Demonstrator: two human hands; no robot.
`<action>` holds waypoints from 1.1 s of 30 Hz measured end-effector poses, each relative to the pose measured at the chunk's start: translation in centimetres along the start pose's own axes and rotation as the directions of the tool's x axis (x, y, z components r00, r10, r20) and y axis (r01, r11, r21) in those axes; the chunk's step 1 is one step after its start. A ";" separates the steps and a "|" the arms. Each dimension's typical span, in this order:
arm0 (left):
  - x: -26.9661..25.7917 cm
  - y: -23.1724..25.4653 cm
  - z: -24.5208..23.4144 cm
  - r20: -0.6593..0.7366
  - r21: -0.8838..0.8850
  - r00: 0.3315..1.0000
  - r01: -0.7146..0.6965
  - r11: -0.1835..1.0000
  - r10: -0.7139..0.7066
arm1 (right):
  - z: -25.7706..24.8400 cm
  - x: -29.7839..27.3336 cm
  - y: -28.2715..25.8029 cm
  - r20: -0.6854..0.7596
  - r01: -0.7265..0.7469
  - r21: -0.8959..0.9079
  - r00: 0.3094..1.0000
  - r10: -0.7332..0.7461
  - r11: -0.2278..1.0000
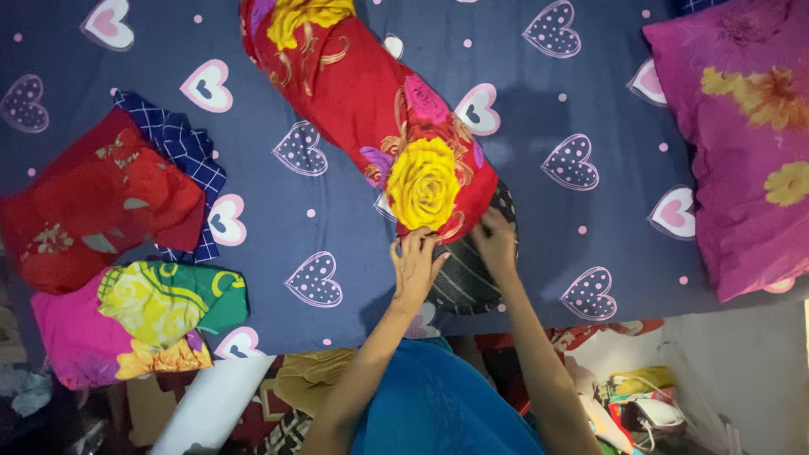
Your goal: The person rolls a red floral cloth around a dark patterned cylindrical object on a bed, then places a white cylindrical pillow on the bed and wraps a pink floral cloth around it.
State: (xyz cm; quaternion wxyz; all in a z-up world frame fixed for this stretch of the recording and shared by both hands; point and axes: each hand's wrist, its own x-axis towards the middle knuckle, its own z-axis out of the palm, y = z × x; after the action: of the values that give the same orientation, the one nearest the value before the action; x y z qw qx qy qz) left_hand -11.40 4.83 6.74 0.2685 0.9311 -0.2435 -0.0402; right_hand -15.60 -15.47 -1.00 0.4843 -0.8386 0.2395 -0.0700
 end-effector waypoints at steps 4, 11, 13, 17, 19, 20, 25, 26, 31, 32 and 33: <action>-0.4 -1.5 -0.4 0.044 -0.007 0.999 0.006 1.000 -0.006 | -2.2 2.4 4.7 -0.194 -0.159 -0.027 0.969 0.150 0.987; -0.2 -3.0 1.0 0.019 -0.086 0.998 0.065 0.994 -0.064 | -1.7 6.1 -2.1 0.154 -0.349 0.080 0.930 0.334 0.934; -0.9 -3.7 1.9 0.103 -0.141 0.991 0.099 0.985 -0.085 | -3.2 6.9 -6.8 0.107 -0.156 -0.045 0.981 0.160 0.987; -2.4 -3.0 4.7 0.389 -0.317 0.904 -0.048 0.947 0.176 | -6.3 6.3 -13.8 0.025 0.221 -0.114 0.975 -0.220 0.968; -0.3 -2.6 5.6 0.535 -0.295 0.813 -0.073 0.953 0.228 | -7.2 6.9 -15.2 0.046 0.273 -0.217 0.962 -0.270 0.937; 0.4 -2.3 5.5 0.633 -0.226 0.754 -0.035 0.973 0.174 | -7.2 6.4 -15.1 0.065 0.291 -0.266 0.957 -0.284 0.919; 7.4 -2.6 1.4 0.467 -0.262 0.879 0.030 0.965 0.100 | -6.4 5.6 -10.4 0.163 0.387 -0.579 0.917 -0.363 0.717; 8.6 -2.3 0.3 0.374 -0.254 0.927 0.109 0.961 -0.007 | -6.0 5.5 -9.4 0.193 0.405 -0.558 0.912 -0.361 0.724; 13.5 0.7 -0.7 0.034 -0.186 0.999 0.041 0.982 -0.035 | -4.2 3.4 -7.3 0.264 0.338 -0.577 0.939 -0.222 0.744; 14.3 1.0 0.0 -0.013 -0.139 1.000 -0.021 0.990 0.020 | -4.1 3.3 -7.4 0.283 0.340 -0.593 0.937 -0.206 0.730; 14.6 1.3 0.9 0.017 -0.038 1.000 -0.005 0.999 0.006 | -4.3 3.0 -7.5 0.291 0.343 -0.555 0.934 -0.210 0.758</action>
State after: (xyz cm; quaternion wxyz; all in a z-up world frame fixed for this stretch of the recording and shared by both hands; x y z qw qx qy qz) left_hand 0.67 -3.54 7.46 0.2842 0.9248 -0.2477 -0.0521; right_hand -11.98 -17.13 7.24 0.2020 -0.9765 0.0694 0.0271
